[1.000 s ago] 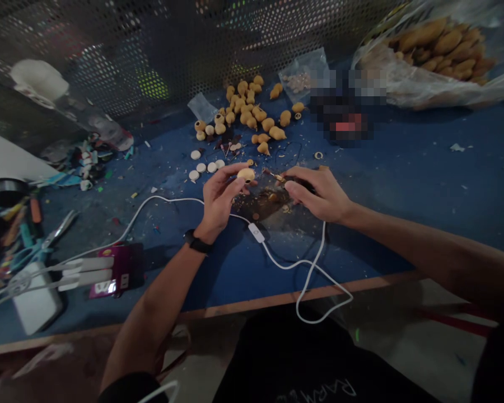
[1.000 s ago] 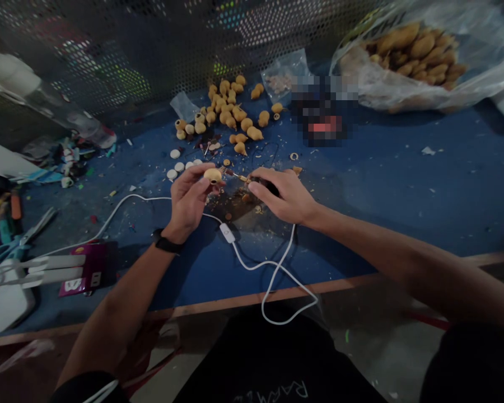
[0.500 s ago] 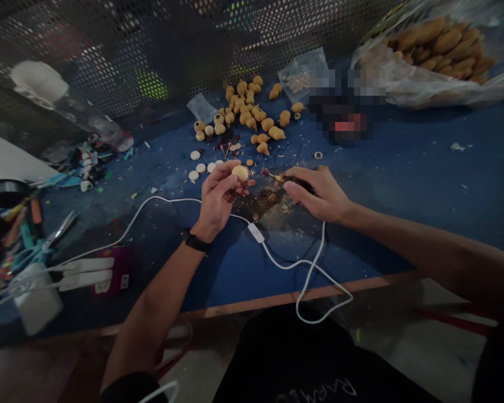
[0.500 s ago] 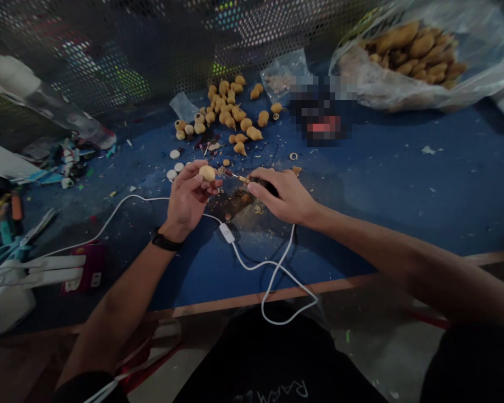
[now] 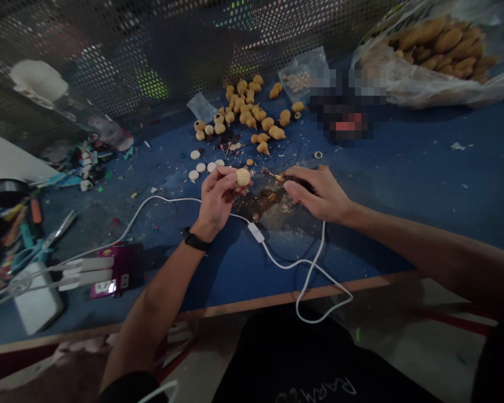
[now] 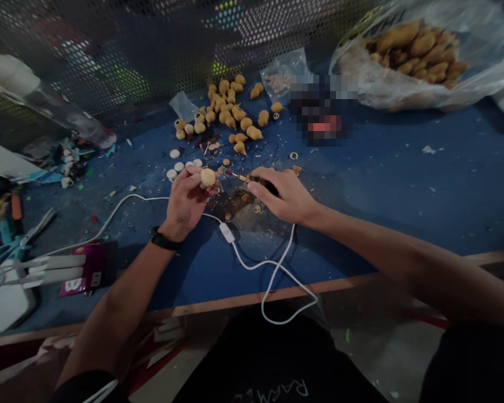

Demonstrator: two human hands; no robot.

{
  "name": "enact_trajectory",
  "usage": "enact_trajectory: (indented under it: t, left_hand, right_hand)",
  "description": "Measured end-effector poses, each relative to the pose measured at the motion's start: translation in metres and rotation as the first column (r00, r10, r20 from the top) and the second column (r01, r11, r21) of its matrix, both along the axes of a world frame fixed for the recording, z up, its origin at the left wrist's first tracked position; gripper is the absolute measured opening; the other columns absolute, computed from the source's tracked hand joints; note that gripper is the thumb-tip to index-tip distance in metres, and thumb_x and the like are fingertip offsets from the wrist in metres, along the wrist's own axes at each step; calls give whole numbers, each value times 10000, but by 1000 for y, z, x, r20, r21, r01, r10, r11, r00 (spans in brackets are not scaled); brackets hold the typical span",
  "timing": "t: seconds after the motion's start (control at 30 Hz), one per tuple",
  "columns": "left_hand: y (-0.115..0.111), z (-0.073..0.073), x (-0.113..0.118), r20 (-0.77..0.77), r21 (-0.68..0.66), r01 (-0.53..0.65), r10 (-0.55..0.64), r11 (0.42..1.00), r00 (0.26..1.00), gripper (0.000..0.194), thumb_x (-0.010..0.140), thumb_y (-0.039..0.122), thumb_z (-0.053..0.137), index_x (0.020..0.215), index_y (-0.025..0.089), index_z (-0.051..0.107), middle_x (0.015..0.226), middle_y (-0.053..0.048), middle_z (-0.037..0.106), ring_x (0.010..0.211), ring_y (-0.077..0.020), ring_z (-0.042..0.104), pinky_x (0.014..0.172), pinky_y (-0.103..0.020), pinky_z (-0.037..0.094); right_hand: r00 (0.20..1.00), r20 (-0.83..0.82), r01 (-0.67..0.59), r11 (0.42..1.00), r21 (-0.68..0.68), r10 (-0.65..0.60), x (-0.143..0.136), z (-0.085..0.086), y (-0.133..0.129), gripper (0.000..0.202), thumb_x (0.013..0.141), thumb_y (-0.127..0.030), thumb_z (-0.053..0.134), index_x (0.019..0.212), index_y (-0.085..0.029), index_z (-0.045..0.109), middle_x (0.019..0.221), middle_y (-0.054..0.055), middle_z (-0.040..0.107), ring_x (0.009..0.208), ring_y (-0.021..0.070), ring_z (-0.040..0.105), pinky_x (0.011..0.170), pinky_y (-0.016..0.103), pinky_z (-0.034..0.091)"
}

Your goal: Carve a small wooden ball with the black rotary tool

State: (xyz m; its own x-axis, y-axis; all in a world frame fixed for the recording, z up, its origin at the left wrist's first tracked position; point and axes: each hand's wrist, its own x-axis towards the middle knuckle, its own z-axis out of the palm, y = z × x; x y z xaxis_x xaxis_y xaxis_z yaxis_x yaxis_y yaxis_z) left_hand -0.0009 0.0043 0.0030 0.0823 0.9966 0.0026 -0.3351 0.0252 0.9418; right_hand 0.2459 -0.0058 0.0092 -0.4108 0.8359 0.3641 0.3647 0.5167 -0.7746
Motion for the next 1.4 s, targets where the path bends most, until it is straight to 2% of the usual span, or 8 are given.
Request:
enact_trajectory:
  t: [0.23,0.5,0.67,0.8,1.03,1.17,1.4]
  left_hand:
    - [-1,3,1,20,-30,4,-4,1000,1000,301,763,367,822,985,229,671,839,21,754,787,-150,794,662,-221,599]
    - [-4,2,3,-49,-11,10,-11,1000,999,299,765,337,821,997,215,678,949,-8,791,852,-158,800,708,-237,619]
    - [-5,0,4,-79,53,39,-35,998,996,337,777,371,865,1023,224,686,939,-2,784,897,-177,807,760,-273,653]
    - [-3,-4,4,-52,98,42,-37,994,998,404,733,353,919,1075,246,734,986,1,769,919,-180,801,804,-297,662]
    - [-3,-10,3,-133,155,25,-4,988,991,405,656,363,975,996,251,786,1072,-16,777,952,-151,732,853,-291,640]
    - [-2,-13,0,-182,194,55,-19,979,983,418,665,338,983,1030,257,795,1092,-23,782,999,-155,737,916,-300,608]
    - [-2,-12,1,-203,230,71,-24,971,979,352,709,330,968,1018,254,816,1102,-26,793,995,-154,753,926,-313,618]
  right_hand:
    - [1000,0,-4,1000,-7,4,0,1,-1,306,1055,-434,509,995,-194,690,671,-12,621,671,162,606,629,297,412]
    - [1000,5,-6,1000,-5,6,-1,2,0,315,1057,-437,503,993,-192,690,639,-25,602,611,153,579,615,304,401]
    - [1000,6,-5,1000,1,5,-1,1,0,319,1061,-441,497,934,-204,670,642,-23,599,609,152,569,610,303,397]
    - [1000,5,-4,1000,-7,4,-1,0,0,311,1063,-448,505,971,-205,677,641,-24,602,616,154,574,612,304,408]
    - [1000,2,-7,1000,-11,7,-1,1,0,303,1053,-432,507,983,-201,689,650,-18,611,628,164,595,617,306,417]
    - [1000,-4,-2,1000,-1,2,-1,1,0,289,1050,-422,518,976,-201,689,655,-19,616,629,163,597,624,305,412]
    - [1000,1,-3,1000,-13,3,-1,-1,0,298,1052,-436,509,992,-206,688,699,-4,652,685,174,628,636,304,432]
